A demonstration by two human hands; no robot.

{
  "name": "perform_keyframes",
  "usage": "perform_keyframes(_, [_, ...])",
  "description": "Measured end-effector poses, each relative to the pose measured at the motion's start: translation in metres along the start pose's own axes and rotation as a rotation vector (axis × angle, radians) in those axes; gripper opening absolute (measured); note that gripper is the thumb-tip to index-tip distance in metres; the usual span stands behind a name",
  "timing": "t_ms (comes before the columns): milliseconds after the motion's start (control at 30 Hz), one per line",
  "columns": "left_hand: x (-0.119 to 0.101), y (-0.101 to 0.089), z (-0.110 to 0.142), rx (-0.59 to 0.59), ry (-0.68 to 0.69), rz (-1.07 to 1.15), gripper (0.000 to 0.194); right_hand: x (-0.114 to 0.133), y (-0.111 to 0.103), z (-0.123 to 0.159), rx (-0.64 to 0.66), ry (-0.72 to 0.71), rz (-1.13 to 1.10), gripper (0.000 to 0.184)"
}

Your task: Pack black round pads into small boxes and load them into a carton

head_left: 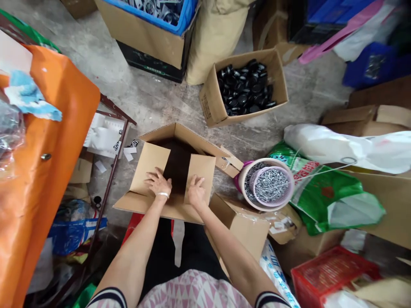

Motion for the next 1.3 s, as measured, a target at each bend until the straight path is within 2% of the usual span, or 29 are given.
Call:
perform_keyframes(100, [-0.011, 0.003, 0.012, 0.069, -0.01, 0.07, 0.109, -0.024, -0.006, 0.005, -0.041, -0.041, 0.088, 0.068])
perform_keyframes(200, [-0.028, 0.012, 0.024, 0.063, -0.087, 0.071, 0.125, -0.031, -0.009, -0.004, -0.015, -0.06, 0.096, 0.067])
perform_keyframes(333, [-0.048, 0.033, 0.032, 0.046, -0.083, 0.036, 0.126, -0.029, -0.016, -0.005, 0.024, -0.102, 0.108, 0.066])
perform_keyframes(400, [-0.05, 0.042, 0.034, 0.065, -0.068, 0.038, 0.123, -0.032, -0.031, 0.004, 0.058, -0.169, 0.112, 0.059])
perform_keyframes(467, [-0.051, 0.047, 0.034, 0.094, -0.072, 0.057, 0.124, -0.036, -0.063, 0.009, 0.082, -0.236, 0.122, 0.04])
perform_keyframes(500, [-0.051, 0.048, 0.033, 0.116, -0.072, 0.067, 0.125, -0.037, -0.087, 0.007, 0.059, -0.269, 0.123, 0.03])
perform_keyframes(533, [-0.051, 0.048, 0.033, 0.135, -0.071, 0.074, 0.126, -0.036, -0.116, 0.001, 0.004, -0.293, 0.122, 0.03])
perform_keyframes(567, [-0.052, 0.048, 0.032, 0.148, -0.07, 0.077, 0.126, -0.033, -0.149, -0.009, -0.085, -0.324, 0.114, 0.037])
perform_keyframes(633, [-0.053, 0.046, 0.031, 0.155, -0.068, 0.073, 0.123, -0.015, -0.225, -0.033, -0.5, -0.512, -0.048, 0.039])
perform_keyframes(667, [-0.053, 0.045, 0.031, 0.155, -0.069, 0.069, 0.121, -0.006, -0.251, -0.049, -0.6, -0.575, -0.139, 0.039])
perform_keyframes(700, [-0.053, 0.045, 0.03, 0.154, -0.069, 0.067, 0.12, 0.003, -0.266, -0.066, -0.598, -0.623, -0.222, 0.04])
perform_keyframes(733, [-0.053, 0.045, 0.028, 0.155, -0.065, 0.069, 0.119, 0.015, -0.27, -0.083, -0.508, -0.677, -0.298, 0.041])
perform_keyframes(767, [-0.053, 0.045, 0.027, 0.157, -0.057, 0.073, 0.119, 0.025, -0.266, -0.095, -0.402, -0.716, -0.354, 0.042])
perform_keyframes(833, [-0.054, 0.047, 0.022, 0.171, -0.04, 0.08, 0.12, 0.043, -0.239, -0.099, -0.229, -0.753, -0.363, 0.043])
perform_keyframes(867, [-0.055, 0.048, 0.02, 0.185, -0.034, 0.081, 0.121, 0.048, -0.222, -0.092, -0.198, -0.76, -0.317, 0.044])
perform_keyframes(967, [-0.055, 0.05, 0.017, 0.237, -0.045, 0.064, 0.12, 0.056, -0.166, -0.055, -0.217, -0.81, -0.076, 0.045])
perform_keyframes(1067, [-0.045, 0.046, 0.022, 0.272, -0.039, -0.014, 0.104, 0.054, -0.106, -0.032, -0.171, -0.841, 0.106, 0.048])
perform_keyframes(1133, [-0.034, 0.043, 0.029, 0.347, 0.121, -0.128, 0.092, 0.048, -0.071, -0.035, -0.139, -0.812, 0.171, 0.048])
perform_keyframes(1200, [-0.02, 0.036, 0.038, 0.474, 0.418, -0.225, 0.071, 0.042, -0.047, -0.048, -0.164, -0.785, 0.185, 0.047])
perform_keyframes(1233, [-0.012, 0.028, 0.04, 0.521, 0.576, -0.232, 0.056, 0.039, -0.038, -0.056, -0.182, -0.786, 0.183, 0.047])
perform_keyframes(1267, [-0.004, 0.016, 0.036, 0.53, 0.655, -0.211, 0.04, 0.038, -0.033, -0.062, -0.198, -0.796, 0.18, 0.048])
perform_keyframes(1300, [0.003, 0.001, 0.025, 0.489, 0.678, -0.176, 0.037, 0.037, -0.029, -0.068, -0.204, -0.811, 0.181, 0.049])
Point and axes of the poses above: each hand's wrist, its own z-axis away from the middle knuckle, its own y-axis out of the palm, x = y × z, the point moved 6 cm from there along -z, towards the middle knuckle, and after that the axes turned 13 degrees about -y, right-handed, at the moved point
